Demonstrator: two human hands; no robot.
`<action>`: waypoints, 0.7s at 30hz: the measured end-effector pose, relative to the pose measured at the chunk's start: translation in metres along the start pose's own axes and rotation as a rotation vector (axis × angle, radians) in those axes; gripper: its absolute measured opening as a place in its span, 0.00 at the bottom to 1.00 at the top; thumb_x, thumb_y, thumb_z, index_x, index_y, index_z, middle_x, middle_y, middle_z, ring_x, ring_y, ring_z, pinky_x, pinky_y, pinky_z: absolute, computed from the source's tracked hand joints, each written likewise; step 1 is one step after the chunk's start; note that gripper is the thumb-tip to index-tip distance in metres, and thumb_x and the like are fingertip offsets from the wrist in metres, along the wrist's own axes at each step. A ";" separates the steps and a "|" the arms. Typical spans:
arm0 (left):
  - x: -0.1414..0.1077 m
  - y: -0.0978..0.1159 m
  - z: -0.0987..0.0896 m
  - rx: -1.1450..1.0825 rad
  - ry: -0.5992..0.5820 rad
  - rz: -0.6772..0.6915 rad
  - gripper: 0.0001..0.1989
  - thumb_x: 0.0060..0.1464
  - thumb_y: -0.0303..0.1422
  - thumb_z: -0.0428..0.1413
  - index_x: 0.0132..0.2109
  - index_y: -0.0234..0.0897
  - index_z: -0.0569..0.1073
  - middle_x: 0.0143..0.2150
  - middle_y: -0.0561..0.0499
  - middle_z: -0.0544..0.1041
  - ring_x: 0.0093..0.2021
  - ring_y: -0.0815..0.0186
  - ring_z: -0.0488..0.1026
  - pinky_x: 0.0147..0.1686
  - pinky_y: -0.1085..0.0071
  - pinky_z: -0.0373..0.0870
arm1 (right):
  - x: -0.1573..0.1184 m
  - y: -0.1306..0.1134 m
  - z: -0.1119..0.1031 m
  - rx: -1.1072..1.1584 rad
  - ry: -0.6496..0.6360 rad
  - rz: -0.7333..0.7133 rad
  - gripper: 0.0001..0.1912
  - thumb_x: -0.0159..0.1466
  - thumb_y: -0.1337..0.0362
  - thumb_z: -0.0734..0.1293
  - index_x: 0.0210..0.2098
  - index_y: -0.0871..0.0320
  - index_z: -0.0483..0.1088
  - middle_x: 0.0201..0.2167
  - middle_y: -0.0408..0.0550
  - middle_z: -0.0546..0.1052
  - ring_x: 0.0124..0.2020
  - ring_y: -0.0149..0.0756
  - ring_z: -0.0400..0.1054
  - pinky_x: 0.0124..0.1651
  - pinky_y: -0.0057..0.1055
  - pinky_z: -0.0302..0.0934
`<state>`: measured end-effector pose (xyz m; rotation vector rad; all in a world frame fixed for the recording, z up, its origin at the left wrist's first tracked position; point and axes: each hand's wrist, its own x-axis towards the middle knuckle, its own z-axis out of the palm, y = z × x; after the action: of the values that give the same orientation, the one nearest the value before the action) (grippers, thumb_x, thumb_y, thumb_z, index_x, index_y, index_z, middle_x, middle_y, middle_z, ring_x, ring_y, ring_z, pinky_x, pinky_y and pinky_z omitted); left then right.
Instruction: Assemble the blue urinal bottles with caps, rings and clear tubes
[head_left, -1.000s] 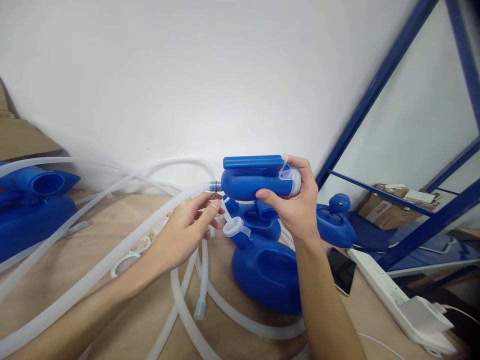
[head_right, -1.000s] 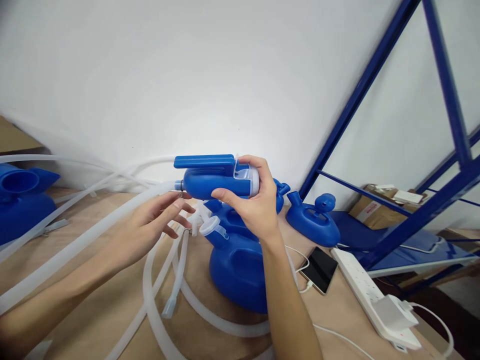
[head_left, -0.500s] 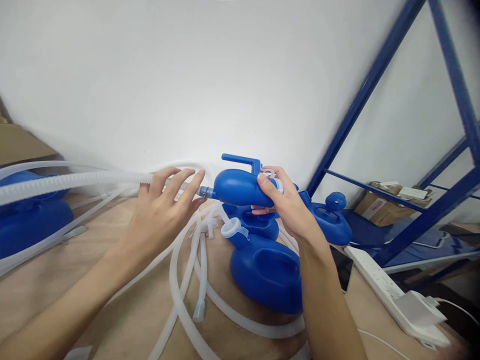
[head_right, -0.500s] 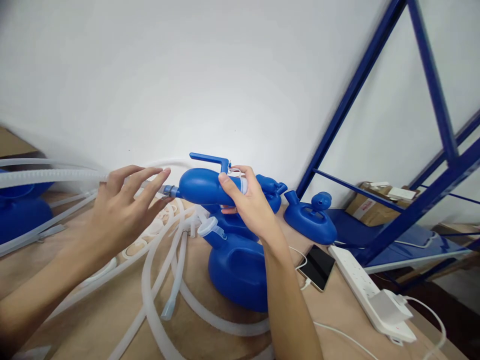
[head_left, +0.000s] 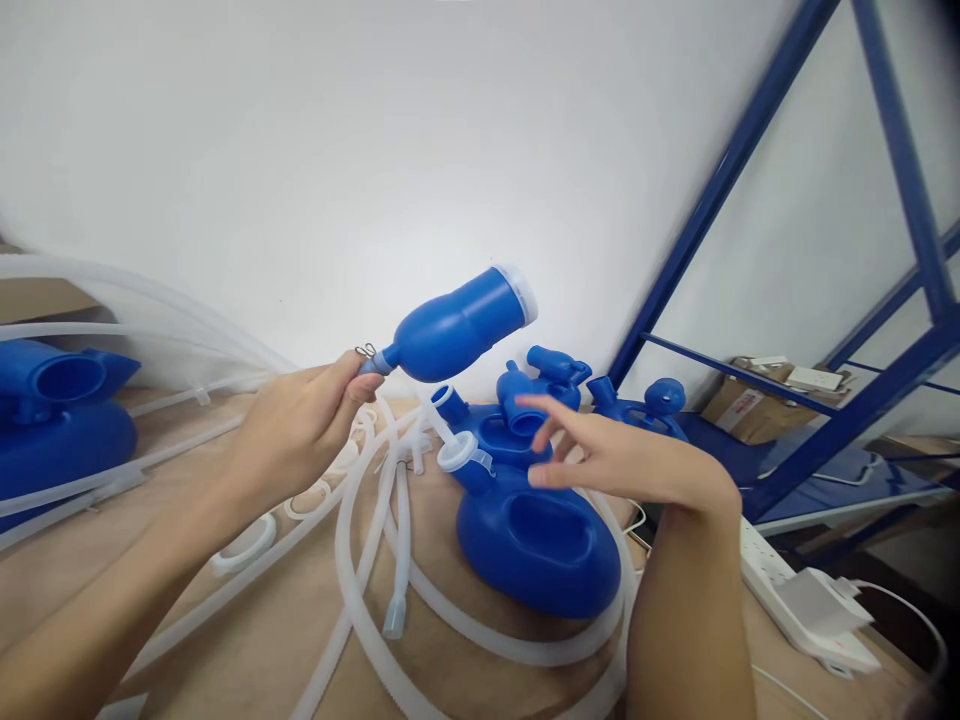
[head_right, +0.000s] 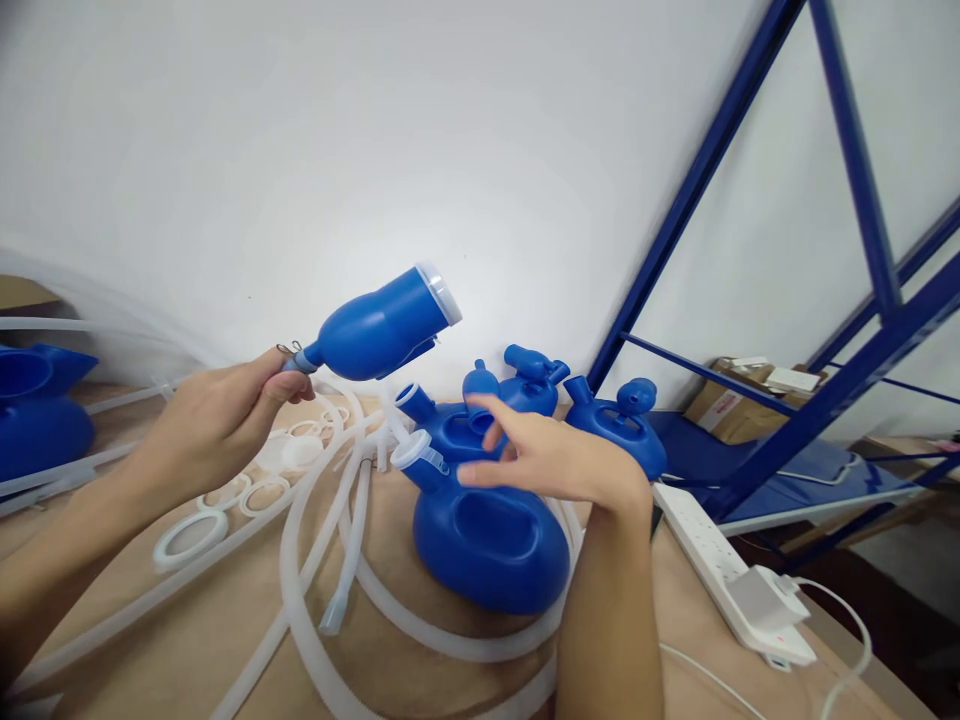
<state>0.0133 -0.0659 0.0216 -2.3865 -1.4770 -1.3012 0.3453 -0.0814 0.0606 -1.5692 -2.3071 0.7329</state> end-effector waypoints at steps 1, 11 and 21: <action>0.000 0.002 -0.001 -0.026 0.003 -0.015 0.21 0.69 0.49 0.41 0.35 0.43 0.70 0.28 0.51 0.78 0.26 0.59 0.72 0.27 0.67 0.56 | 0.000 0.002 -0.001 -0.106 -0.040 0.081 0.41 0.56 0.45 0.77 0.65 0.52 0.67 0.44 0.50 0.81 0.40 0.46 0.78 0.40 0.39 0.73; -0.003 0.012 0.001 -0.071 0.045 -0.011 0.21 0.66 0.46 0.43 0.26 0.44 0.59 0.17 0.56 0.62 0.17 0.64 0.59 0.23 0.68 0.52 | 0.028 0.019 0.010 -0.284 -0.222 0.174 0.28 0.50 0.51 0.79 0.47 0.55 0.78 0.40 0.48 0.79 0.38 0.46 0.75 0.37 0.36 0.66; -0.010 0.030 0.018 -0.243 -0.100 -0.031 0.19 0.68 0.47 0.43 0.32 0.43 0.65 0.21 0.56 0.67 0.21 0.64 0.65 0.25 0.70 0.56 | 0.009 -0.012 0.010 -0.113 0.126 -0.111 0.30 0.61 0.46 0.73 0.55 0.56 0.65 0.36 0.46 0.77 0.35 0.43 0.74 0.37 0.37 0.68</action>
<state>0.0451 -0.0816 0.0144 -2.6234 -1.4627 -1.4662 0.3278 -0.0797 0.0580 -1.4729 -2.3564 0.4714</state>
